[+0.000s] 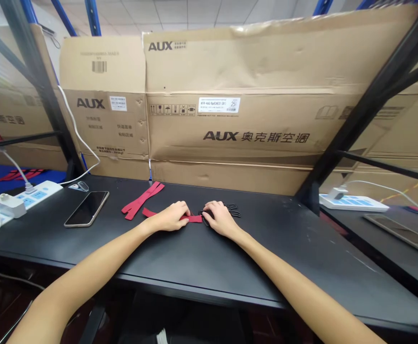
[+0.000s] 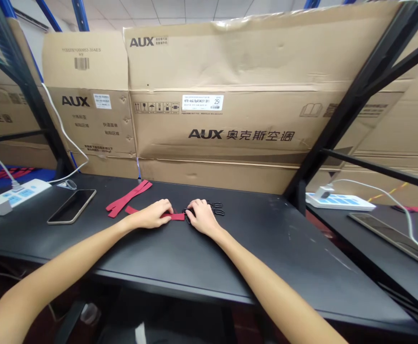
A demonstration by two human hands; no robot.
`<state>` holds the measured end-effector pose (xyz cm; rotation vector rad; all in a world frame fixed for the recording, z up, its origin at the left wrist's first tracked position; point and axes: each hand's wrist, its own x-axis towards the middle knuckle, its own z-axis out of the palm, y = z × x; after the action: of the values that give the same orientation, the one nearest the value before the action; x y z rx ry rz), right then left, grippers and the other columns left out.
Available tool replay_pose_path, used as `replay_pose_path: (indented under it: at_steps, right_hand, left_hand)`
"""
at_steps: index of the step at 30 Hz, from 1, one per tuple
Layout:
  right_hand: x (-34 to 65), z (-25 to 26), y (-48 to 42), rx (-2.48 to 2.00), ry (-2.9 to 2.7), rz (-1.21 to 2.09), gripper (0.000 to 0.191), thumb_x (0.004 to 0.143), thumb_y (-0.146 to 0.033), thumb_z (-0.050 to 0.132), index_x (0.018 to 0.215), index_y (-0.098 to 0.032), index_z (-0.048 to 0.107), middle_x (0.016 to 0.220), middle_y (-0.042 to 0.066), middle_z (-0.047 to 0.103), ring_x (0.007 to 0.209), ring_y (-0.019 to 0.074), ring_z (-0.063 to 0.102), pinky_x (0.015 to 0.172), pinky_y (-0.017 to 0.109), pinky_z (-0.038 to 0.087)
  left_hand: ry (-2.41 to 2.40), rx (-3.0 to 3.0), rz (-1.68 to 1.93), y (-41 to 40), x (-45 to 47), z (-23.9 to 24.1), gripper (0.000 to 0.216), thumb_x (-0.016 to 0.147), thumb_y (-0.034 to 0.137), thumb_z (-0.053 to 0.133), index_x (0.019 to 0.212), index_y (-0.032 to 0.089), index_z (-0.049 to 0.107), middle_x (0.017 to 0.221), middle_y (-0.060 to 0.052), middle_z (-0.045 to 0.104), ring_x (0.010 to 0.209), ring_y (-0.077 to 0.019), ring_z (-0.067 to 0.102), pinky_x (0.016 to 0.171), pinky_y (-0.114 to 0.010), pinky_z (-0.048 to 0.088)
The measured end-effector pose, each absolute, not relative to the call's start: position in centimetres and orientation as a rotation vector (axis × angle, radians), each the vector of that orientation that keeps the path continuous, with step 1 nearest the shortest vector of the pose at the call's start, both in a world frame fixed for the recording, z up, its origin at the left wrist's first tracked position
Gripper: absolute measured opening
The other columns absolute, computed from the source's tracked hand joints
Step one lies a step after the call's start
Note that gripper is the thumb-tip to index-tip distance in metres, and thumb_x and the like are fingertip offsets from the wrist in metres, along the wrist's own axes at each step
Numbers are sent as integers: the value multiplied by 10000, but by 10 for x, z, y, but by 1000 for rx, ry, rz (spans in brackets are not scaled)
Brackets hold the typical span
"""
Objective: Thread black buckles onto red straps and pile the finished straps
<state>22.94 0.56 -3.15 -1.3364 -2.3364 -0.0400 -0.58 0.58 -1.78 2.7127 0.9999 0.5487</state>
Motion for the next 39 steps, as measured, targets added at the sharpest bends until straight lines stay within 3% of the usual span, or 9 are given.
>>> replay_pose_path:
  at_steps: [6,11,16,24,28,35,39]
  right_hand:
    - [230,-35,11,-1310,-2136,88,153,826,-341,524,807,-193,558,838,60,608,787,202,522,735,340,422]
    - [226,-32,7,-1212,-1958,346,178,820,-374,525,807,-197,536,676,13,590,564,148,523,578,292,440]
    - [221,-29,1,-1087,-1829,646,282,817,-391,539,993,-172,565,663,22,635,566,155,602,575,290,494]
    - [215,-25,-6,-1024,-1694,863,318,770,-458,611,864,-159,562,735,60,671,653,192,673,579,303,543]
    - [212,-25,-6,-964,-1672,928,313,765,-452,626,867,-166,553,808,54,655,773,223,687,635,327,572]
    - [212,-29,-5,-978,-1698,922,339,743,-489,642,830,-172,554,785,24,651,700,209,694,699,361,579]
    - [210,-26,-12,-945,-1787,910,313,789,-461,599,919,-175,597,876,55,682,800,226,692,745,361,571]
  left_hand:
    - [1070,2562,602,12,-7,-22,185,735,201,553,918,177,560,977,-57,573,920,-197,539,826,-314,431]
    - [1136,2484,565,5,-6,-17,234,777,221,517,1007,179,524,862,-29,616,723,-160,569,652,-259,420]
    - [1167,2629,598,-2,2,-17,196,852,314,475,961,184,573,826,-50,653,747,-190,609,660,-261,391]
    - [1287,2593,840,-7,10,-18,252,900,335,392,823,184,578,592,-4,578,525,-138,530,559,-234,327]
    - [1286,2573,890,-8,10,-17,213,882,305,419,811,182,578,588,2,571,513,-128,509,554,-227,321]
    - [1267,2596,890,-10,12,-18,245,883,312,414,756,181,577,582,-6,565,502,-122,488,555,-230,306]
    - [1214,2569,906,-10,13,-19,268,893,318,399,756,177,581,591,-7,565,490,-109,465,553,-222,310]
